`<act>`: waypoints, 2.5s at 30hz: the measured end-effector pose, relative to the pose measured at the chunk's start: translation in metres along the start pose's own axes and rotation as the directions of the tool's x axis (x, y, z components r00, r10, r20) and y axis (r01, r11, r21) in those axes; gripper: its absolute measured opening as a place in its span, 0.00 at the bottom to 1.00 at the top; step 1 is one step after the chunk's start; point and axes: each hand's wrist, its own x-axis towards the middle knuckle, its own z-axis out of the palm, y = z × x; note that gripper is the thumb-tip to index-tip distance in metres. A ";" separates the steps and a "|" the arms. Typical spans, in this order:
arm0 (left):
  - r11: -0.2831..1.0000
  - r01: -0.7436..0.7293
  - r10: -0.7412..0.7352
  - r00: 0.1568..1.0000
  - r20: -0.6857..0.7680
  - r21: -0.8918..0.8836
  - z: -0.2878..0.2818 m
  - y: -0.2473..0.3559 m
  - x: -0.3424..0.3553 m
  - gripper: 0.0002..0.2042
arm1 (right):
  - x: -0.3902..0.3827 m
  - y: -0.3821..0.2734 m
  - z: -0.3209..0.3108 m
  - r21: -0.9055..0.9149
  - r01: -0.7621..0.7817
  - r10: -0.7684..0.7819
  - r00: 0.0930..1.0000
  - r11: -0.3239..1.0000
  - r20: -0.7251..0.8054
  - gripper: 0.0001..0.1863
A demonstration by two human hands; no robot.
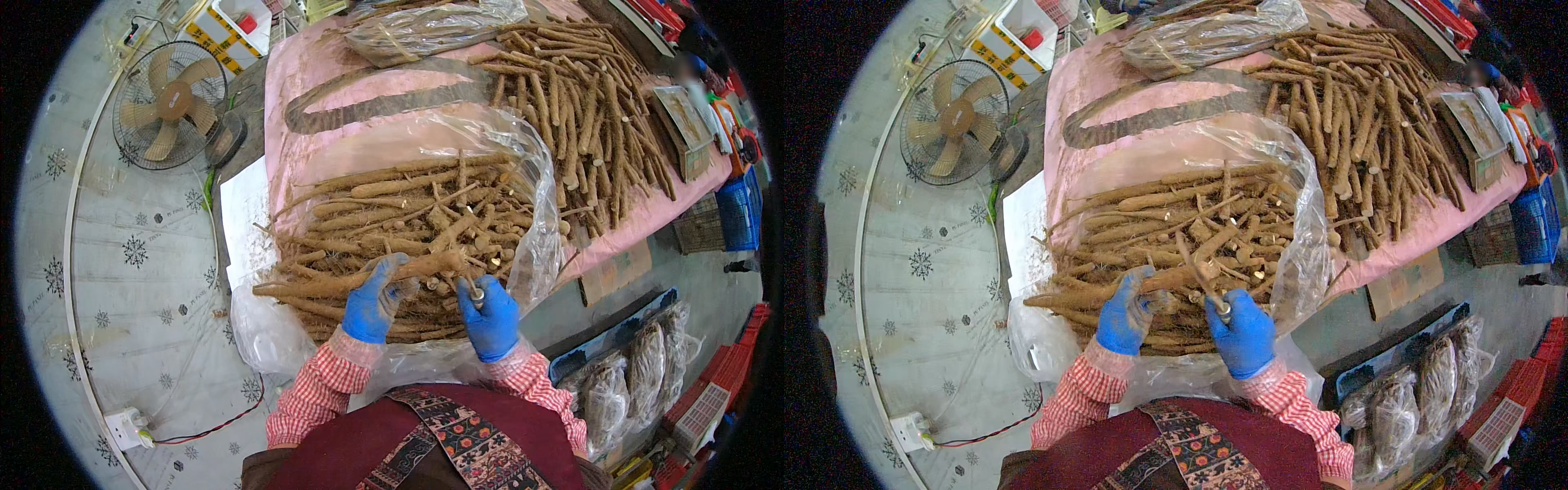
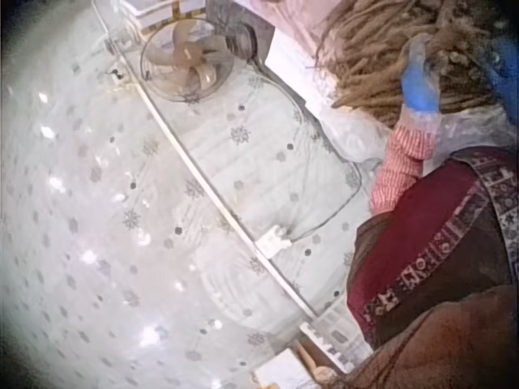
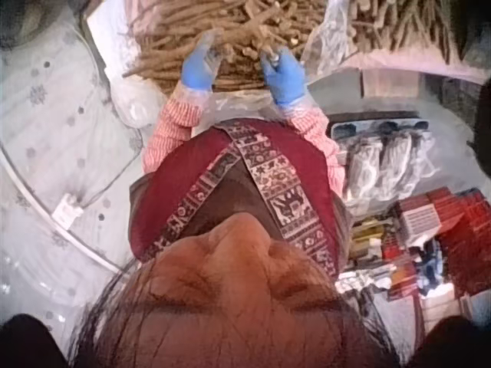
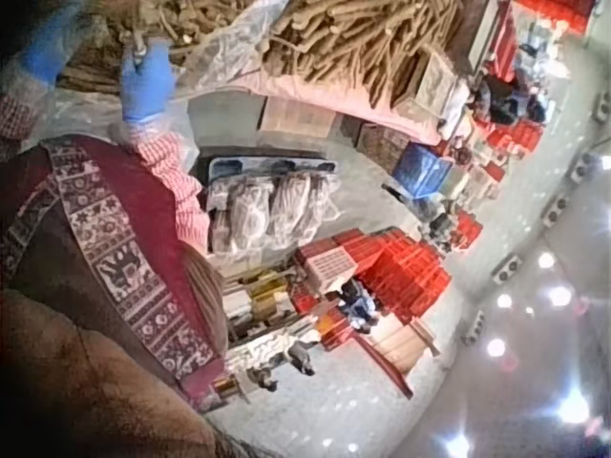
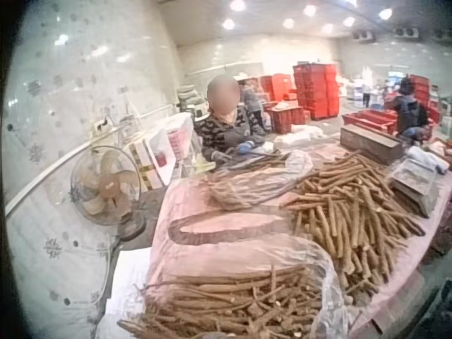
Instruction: The person trims the ends of long root vegetables using a small knife. They pick up each root, cut off the tips, and place the trimmed pieces into a white basket. The process is repeated continuously throughout the clip.
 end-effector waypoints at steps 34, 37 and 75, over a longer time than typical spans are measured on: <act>0.986 -0.080 0.088 0.995 -0.052 0.149 0.020 0.062 0.002 0.26 | -0.036 0.031 -0.003 0.238 -0.535 0.385 0.794 0.811 0.470 0.11; 0.965 0.073 -0.093 0.993 0.069 0.254 0.012 0.066 -0.003 0.26 | -0.015 0.047 -0.012 0.409 -0.392 0.288 0.912 0.824 0.293 0.08; 0.669 0.086 -0.088 0.995 -0.037 0.738 -0.045 0.004 0.000 0.17 | 0.010 0.080 0.003 0.100 -0.172 0.153 0.974 0.980 0.167 0.09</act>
